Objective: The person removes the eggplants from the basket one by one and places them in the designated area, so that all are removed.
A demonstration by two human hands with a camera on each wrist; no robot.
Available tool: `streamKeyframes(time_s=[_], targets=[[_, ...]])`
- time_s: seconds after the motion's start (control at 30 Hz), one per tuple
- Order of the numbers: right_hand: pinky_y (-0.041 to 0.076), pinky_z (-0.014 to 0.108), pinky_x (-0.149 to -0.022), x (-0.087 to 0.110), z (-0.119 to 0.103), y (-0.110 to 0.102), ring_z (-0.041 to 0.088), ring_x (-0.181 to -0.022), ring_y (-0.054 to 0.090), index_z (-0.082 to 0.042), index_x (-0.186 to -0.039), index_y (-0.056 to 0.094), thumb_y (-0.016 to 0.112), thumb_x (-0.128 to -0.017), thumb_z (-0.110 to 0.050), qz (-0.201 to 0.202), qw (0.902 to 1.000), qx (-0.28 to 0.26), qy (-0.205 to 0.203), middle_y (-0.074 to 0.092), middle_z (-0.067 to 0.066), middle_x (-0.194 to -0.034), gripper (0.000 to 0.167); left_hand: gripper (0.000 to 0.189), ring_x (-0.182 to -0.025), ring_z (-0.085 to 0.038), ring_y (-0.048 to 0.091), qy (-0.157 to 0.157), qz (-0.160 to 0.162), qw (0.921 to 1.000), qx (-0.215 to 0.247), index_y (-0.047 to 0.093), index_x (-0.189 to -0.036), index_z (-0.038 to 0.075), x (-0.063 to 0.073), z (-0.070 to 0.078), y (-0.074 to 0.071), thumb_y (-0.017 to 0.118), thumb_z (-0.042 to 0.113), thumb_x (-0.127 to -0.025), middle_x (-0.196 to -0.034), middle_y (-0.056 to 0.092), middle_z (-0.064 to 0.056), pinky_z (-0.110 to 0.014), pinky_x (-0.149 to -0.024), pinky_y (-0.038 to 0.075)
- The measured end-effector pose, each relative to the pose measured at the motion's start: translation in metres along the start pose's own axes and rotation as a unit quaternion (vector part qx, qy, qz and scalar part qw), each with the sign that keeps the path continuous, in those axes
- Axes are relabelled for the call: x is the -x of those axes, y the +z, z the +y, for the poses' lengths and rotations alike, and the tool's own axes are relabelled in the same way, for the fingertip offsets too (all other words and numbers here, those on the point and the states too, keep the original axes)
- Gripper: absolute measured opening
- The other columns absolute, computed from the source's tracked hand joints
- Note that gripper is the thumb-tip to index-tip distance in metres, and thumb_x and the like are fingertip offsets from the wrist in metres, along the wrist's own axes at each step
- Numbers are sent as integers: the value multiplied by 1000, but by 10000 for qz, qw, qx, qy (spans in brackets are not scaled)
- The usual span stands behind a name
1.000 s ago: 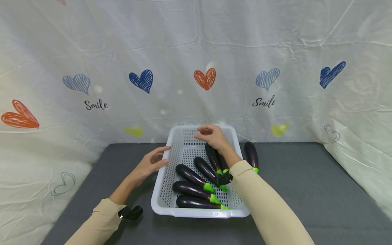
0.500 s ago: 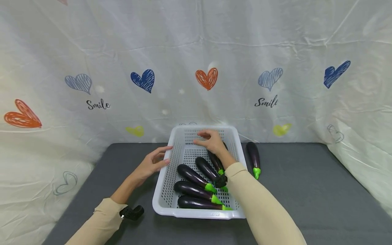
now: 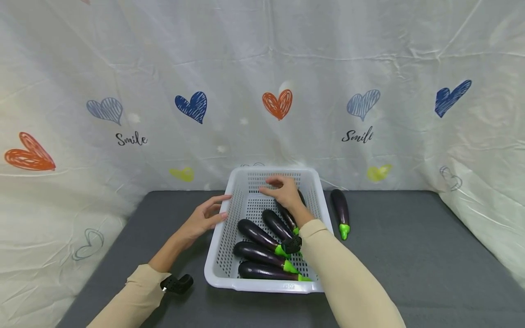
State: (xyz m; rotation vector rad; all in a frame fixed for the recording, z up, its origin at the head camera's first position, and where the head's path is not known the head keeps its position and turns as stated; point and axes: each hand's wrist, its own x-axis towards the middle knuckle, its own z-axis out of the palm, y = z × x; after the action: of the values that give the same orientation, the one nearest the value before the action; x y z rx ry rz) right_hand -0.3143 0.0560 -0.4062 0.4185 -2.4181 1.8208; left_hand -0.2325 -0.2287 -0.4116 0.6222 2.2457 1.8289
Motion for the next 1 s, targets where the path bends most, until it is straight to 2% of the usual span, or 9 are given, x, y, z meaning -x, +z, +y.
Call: streamKeyframes(time_s=[0.23,0.37,0.63,1.0], targets=[[44,45,-101,1,5,5,35,-115,58,10,-116,68,83,-86,-8,-68,9998,-189,-55,65,21,-121,39,55,-112,-41,61,-13,27,10000,8,43,-154,17,0,-2,-1,63,16,-103,-141,49,-26,-52,-80,57],[44,45,-100,3,4,5,35,-117,57,9,-121,67,83,-86,-9,-195,9995,-229,93,64,20,-124,43,55,-112,-41,61,-6,14,10000,-10,43,-155,17,-1,-2,-1,63,17,-103,-141,49,-26,-52,-80,57],[46,46,-99,9,4,7,35,-118,57,5,-126,66,85,-86,-16,-405,9978,225,469,63,20,-127,49,56,-112,-41,61,0,26,10000,-13,42,-155,17,-1,-2,-1,63,17,-103,-140,49,-27,-52,-80,57],[44,45,-101,12,6,9,32,-118,57,3,-122,69,87,-83,-14,-391,9957,634,559,65,16,-125,46,55,-112,-41,61,-80,41,10000,-38,42,-155,18,0,-2,-1,63,18,-103,-140,49,-26,-53,-81,56]])
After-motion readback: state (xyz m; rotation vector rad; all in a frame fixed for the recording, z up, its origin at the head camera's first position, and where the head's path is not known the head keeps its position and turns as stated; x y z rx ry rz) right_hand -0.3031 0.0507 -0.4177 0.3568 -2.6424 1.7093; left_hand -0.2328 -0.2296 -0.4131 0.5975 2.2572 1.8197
